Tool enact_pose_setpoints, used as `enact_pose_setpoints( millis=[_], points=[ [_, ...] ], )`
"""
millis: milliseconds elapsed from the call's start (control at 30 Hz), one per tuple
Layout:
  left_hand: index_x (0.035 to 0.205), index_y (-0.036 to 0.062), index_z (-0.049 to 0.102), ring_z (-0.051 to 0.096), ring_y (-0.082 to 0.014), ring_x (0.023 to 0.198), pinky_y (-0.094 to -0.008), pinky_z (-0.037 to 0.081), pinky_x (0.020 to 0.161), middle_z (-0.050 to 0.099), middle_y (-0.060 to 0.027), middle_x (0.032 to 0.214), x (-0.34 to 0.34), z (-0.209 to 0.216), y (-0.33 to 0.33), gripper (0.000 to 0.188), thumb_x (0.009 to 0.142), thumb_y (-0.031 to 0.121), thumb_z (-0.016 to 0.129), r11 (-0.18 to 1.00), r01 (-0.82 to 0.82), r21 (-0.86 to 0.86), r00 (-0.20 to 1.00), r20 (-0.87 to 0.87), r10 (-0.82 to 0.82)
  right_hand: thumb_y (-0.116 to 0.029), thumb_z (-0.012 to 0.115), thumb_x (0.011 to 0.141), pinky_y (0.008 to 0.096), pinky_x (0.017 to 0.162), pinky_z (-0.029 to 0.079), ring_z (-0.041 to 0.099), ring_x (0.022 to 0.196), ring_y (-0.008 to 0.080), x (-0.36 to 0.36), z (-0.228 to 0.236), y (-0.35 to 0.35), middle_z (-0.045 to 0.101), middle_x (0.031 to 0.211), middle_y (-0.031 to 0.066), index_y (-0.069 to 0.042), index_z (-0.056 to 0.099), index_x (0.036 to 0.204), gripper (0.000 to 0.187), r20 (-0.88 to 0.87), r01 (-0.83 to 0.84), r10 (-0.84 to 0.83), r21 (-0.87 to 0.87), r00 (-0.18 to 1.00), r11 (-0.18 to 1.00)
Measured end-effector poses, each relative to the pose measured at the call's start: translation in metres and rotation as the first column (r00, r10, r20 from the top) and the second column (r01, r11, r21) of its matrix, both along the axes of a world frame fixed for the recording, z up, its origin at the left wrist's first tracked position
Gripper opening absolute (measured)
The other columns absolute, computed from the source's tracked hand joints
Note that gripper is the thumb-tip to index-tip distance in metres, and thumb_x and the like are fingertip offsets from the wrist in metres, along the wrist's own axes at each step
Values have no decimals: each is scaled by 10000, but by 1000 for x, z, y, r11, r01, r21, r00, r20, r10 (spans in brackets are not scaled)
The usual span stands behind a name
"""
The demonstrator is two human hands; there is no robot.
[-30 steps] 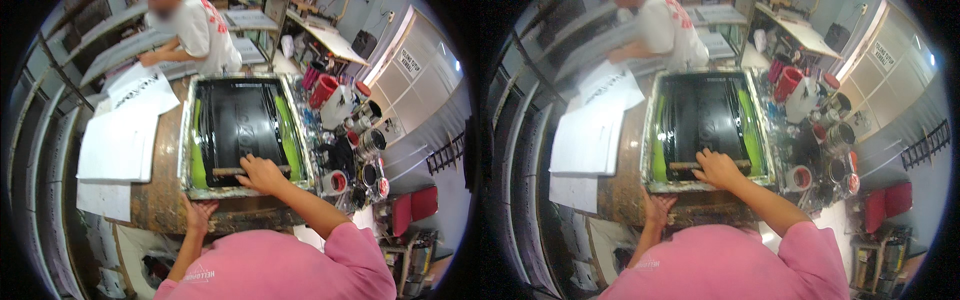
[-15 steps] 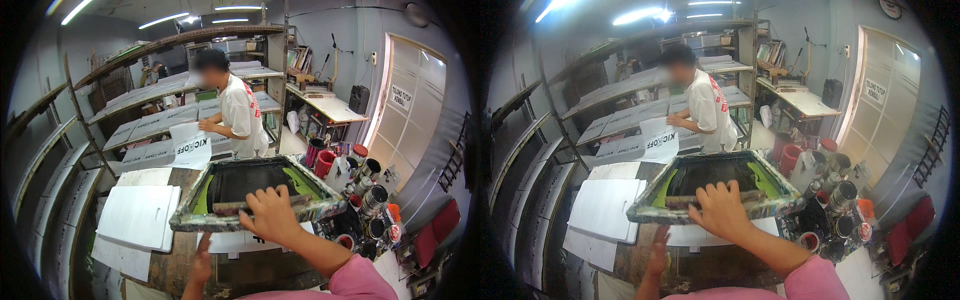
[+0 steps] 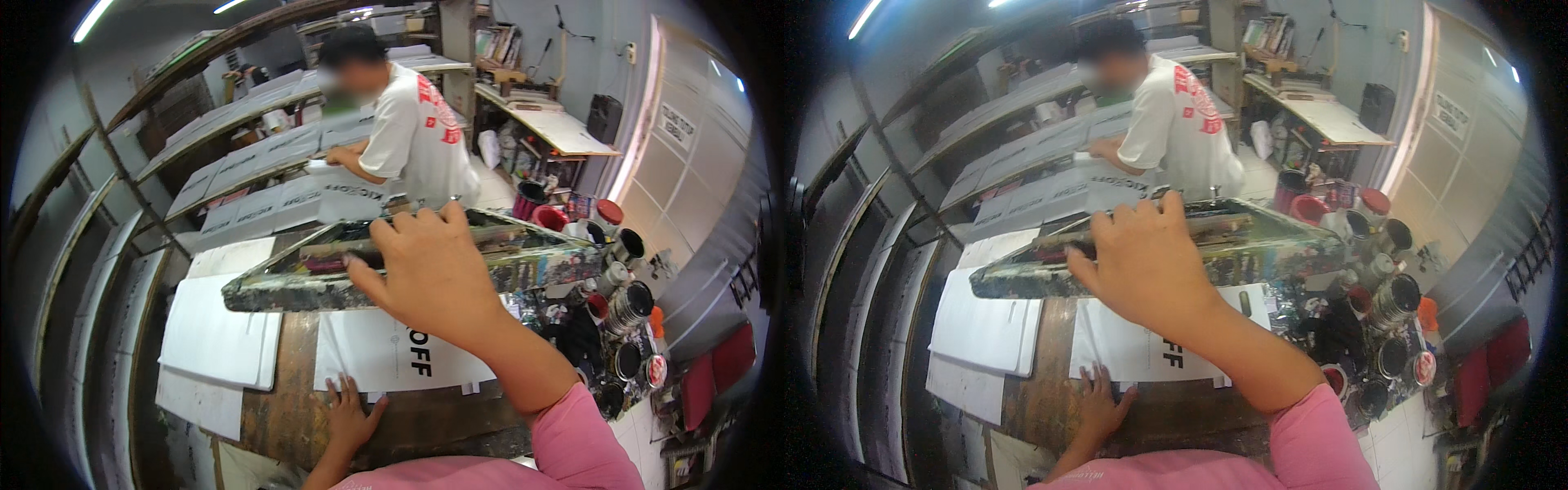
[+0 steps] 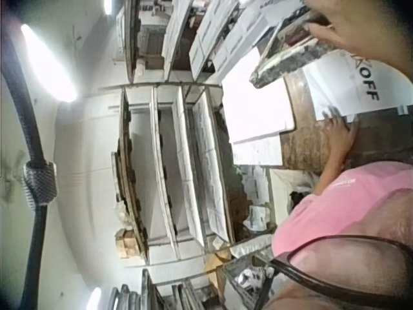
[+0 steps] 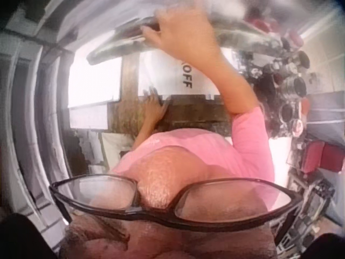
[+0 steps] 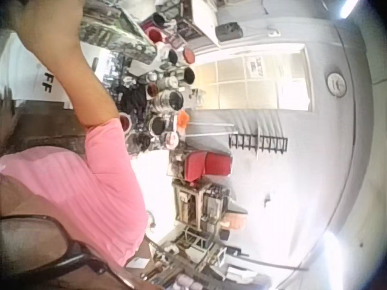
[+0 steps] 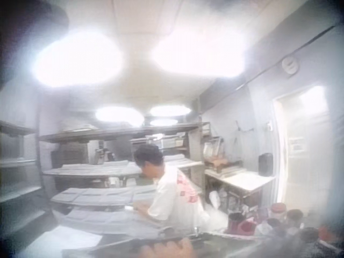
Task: The person performs screen printing on plastic bags by placing a bag under a screen, pulling a squeegee with black ink across the mesh, and then lifting the screen to reveal the printed logo.
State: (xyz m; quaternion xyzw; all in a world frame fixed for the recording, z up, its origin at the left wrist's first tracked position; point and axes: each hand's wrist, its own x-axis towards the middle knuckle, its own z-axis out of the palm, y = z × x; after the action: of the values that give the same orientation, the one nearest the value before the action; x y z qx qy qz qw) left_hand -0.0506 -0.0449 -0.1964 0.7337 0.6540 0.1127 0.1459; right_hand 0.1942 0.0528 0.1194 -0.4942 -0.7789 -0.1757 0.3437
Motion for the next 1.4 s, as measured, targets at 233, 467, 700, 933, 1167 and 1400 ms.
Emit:
enact_pose_setpoints(
  millis=[233,467,700,933,1167,1400],
  points=[
    [1329,-105,668,575,-468,1384,-597,289,1256,698,-283,1341,25,65,63,499,1021,284,724,863,-93,496,911,391,-127,-460,656,980,483,893,440,684,885,338,2,7,6,713,899,165,-11,734,980,455,13,4,-3,-29,1000,1000],
    [1297,-71,724,648,-353,1344,-456,444,1178,751,-247,1282,-6,75,72,338,1041,145,678,795,-488,360,720,681,133,-453,666,983,486,870,434,677,849,348,0,2,3,710,869,160,-11,720,965,446,42,14,-13,-24,999,1000],
    [1284,-65,745,709,-192,1103,-333,542,997,795,-148,1169,-140,64,72,348,1022,161,716,696,-681,229,541,798,266,-428,671,979,475,861,433,665,851,373,-7,16,6,708,892,183,-8,723,970,423,33,68,-65,-100,997,993],
    [1307,-41,747,689,-137,1028,-275,531,940,788,-108,1186,-297,47,92,355,990,111,694,698,-687,202,580,731,359,-342,658,982,465,903,437,637,885,393,-15,14,3,705,927,196,7,699,1008,352,30,88,-85,-122,996,989],
    [1464,-26,639,620,-261,1323,-330,450,1140,663,-196,1458,-423,45,146,548,929,83,677,820,-568,63,618,690,376,-342,667,970,480,860,424,625,856,379,-23,7,0,677,860,187,9,706,993,354,42,156,-154,-47,987,987],
    [1600,31,486,406,-399,1551,-441,324,1271,443,-292,1644,-362,90,173,749,938,210,788,655,-616,437,767,145,625,-368,673,966,484,844,434,593,831,405,-20,15,0,676,865,197,-26,721,1063,359,50,148,-143,-119,988,982]
  ],
)
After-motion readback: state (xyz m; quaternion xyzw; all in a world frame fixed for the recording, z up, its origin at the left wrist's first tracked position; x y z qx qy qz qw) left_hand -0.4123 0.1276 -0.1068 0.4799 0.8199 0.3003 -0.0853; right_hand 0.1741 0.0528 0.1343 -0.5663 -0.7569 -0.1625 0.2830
